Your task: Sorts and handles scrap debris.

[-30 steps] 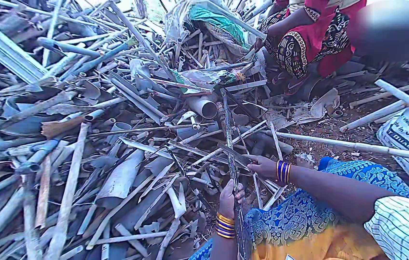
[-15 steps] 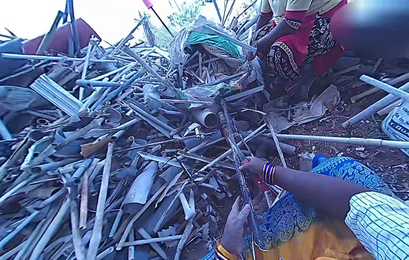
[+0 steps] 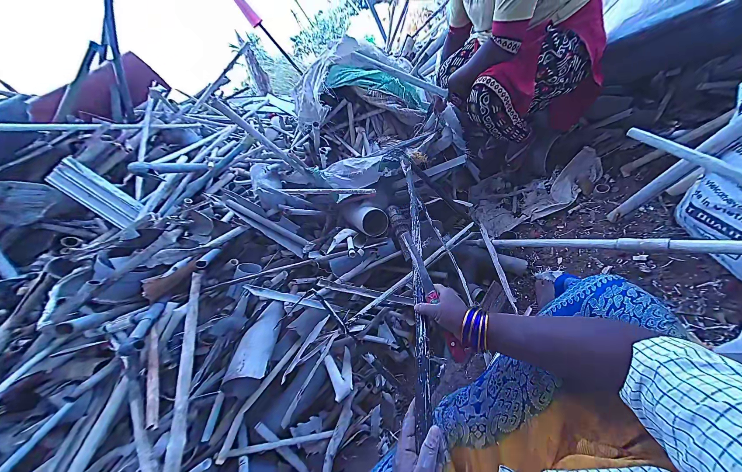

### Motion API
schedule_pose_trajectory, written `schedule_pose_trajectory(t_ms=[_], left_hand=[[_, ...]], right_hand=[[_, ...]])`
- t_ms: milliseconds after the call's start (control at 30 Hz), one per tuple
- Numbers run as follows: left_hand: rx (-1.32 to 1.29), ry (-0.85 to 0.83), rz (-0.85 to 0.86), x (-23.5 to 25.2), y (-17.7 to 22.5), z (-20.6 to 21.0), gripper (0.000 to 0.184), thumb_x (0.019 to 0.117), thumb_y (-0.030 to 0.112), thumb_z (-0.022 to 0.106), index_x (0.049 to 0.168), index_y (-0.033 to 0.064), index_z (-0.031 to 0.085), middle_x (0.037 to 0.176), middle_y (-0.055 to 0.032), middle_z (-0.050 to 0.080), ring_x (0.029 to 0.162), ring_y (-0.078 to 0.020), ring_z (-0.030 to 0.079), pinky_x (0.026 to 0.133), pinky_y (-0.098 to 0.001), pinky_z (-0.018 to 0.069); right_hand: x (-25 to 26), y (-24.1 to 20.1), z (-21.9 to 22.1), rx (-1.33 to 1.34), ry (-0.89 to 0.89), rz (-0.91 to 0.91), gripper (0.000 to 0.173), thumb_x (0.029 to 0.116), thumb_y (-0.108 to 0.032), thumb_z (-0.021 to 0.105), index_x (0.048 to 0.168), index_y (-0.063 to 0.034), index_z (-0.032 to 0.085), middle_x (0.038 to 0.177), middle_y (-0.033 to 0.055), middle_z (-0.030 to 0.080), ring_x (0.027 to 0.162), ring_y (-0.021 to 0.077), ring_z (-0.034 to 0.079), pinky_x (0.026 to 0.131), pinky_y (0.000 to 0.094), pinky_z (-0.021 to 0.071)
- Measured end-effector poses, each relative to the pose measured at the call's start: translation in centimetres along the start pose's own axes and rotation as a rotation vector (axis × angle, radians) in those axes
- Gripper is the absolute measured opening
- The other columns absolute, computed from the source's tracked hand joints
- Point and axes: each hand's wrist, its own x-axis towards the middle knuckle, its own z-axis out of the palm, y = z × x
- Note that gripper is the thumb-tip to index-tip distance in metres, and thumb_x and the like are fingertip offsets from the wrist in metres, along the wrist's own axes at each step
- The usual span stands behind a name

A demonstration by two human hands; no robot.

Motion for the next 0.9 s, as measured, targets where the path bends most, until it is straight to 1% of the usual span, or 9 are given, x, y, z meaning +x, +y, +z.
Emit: schedule_pose_trajectory(t_ms=[67, 200, 400, 500, 567, 633, 700, 767, 900], left_hand=[[-0.079, -0.01, -0.014, 0.6, 0.3, 0.0, 0.054, 0.0951, -0.002, 0.04, 0.146, -0.0134, 0.025, 0.07, 0.0108, 0.056, 0.052, 0.006, 0.05, 0.052, -0.0113, 0.0446], [-0.134, 0.169, -0.129, 4.8, -1.1, 1.3, 0.037, 0.1022, 0.0, 0.043, 0.139, -0.0079, 0.042, 0.068, 0.0015, 0.053, 0.046, 0.0002, 0.044, 0.043, -0.0138, 0.0375], [-0.107, 0.257, -0.241, 12.6, -2.5, 0.0, 0.029, 0.1074, 0.006, 0.047, 0.135, -0.0039, 0.049, 0.072, -0.0025, 0.052, 0.045, -0.0043, 0.038, 0.039, -0.0186, 0.03], [-0.045, 0.33, -0.308, 16.0, -3.6, -1.7, 0.027, 0.1079, 0.012, 0.05, 0.131, -0.003, 0.053, 0.072, -0.0044, 0.055, 0.047, -0.0066, 0.04, 0.041, -0.0211, 0.0305], [0.015, 0.272, -0.36, 16.7, -5.6, -2.1, 0.035, 0.1078, 0.014, 0.052, 0.138, -0.0026, 0.051, 0.076, -0.0063, 0.056, 0.051, -0.009, 0.044, 0.045, -0.0236, 0.0343], [0.024, 0.152, -0.346, 16.5, -6.9, -1.0, 0.041, 0.1063, 0.012, 0.055, 0.144, -0.0021, 0.048, 0.076, -0.0066, 0.057, 0.053, -0.0094, 0.047, 0.048, -0.0244, 0.0392], [-0.058, 0.044, -0.289, 15.5, -6.7, 0.5, 0.047, 0.1035, 0.009, 0.058, 0.147, -0.0018, 0.045, 0.08, -0.0071, 0.062, 0.057, -0.009, 0.052, 0.053, -0.0246, 0.0447], [-0.212, -0.03, -0.226, 14.5, -5.4, 1.0, 0.052, 0.0994, 0.002, 0.059, 0.149, -0.0036, 0.042, 0.082, -0.0044, 0.062, 0.056, -0.0048, 0.052, 0.052, -0.0199, 0.045], [-0.584, -0.076, -0.22, 14.2, -4.4, 0.1, 0.044, 0.0975, -0.006, 0.047, 0.142, -0.0045, 0.042, 0.065, 0.0032, 0.05, 0.044, -0.0003, 0.041, 0.041, -0.014, 0.0352]], right_hand=[[0.8, 0.3, -0.5, -0.081, -0.034, -0.007, 0.047, 0.1003, -0.015, 0.067, 0.139, 0.0003, 0.046, 0.103, 0.012, 0.056, 0.073, 0.0145, 0.056, 0.068, 0.0301, 0.0511], [2.9, 1.0, -2.3, -0.432, -0.067, 0.181, 0.058, 0.0992, -0.017, 0.067, 0.147, 0.0002, 0.04, 0.128, 0.0217, 0.058, 0.109, 0.0277, 0.062, 0.094, 0.0447, 0.0502], [1.3, 1.4, -3.8, -0.527, -0.059, 0.29, 0.045, 0.0994, -0.007, 0.054, 0.141, -0.0003, 0.04, 0.106, 0.0178, 0.056, 0.085, 0.0242, 0.059, 0.074, 0.0427, 0.0501], [0.1, 1.1, -4.9, -0.399, -0.009, 0.217, 0.049, 0.0958, -0.001, 0.058, 0.142, -0.0016, 0.043, 0.109, 0.0168, 0.058, 0.086, 0.0225, 0.061, 0.076, 0.04, 0.0519], [-0.3, 1.4, -5.7, -0.365, 0.002, 0.086, 0.059, 0.0945, 0.001, 0.058, 0.15, -0.0028, 0.039, 0.113, 0.0173, 0.06, 0.085, 0.0216, 0.063, 0.077, 0.0382, 0.0549], [-0.1, 1.6, -6.5, -0.507, -0.053, -0.012, 0.064, 0.0999, -0.006, 0.056, 0.159, -0.0085, 0.03, 0.124, 0.0181, 0.061, 0.091, 0.0216, 0.066, 0.082, 0.0384, 0.056], [0.9, 2.1, -6.7, -0.783, -0.132, 0.001, 0.065, 0.1061, -0.014, 0.052, 0.164, -0.0149, 0.023, 0.142, 0.0224, 0.056, 0.115, 0.0305, 0.064, 0.1, 0.0472, 0.0495], [2.3, 3.1, -6.0, -0.995, -0.152, 0.021, 0.063, 0.1086, -0.018, 0.048, 0.165, -0.0137, 0.021, 0.139, 0.0276, 0.058, 0.122, 0.0396, 0.062, 0.106, 0.0544, 0.0445], [2.5, 4.1, -3.3, -1.292, -0.164, -0.028, 0.059, 0.1122, -0.032, 0.037, 0.163, -0.0063, 0.022, 0.131, 0.0259, 0.063, 0.119, 0.0411, 0.064, 0.104, 0.0549, 0.0471]])
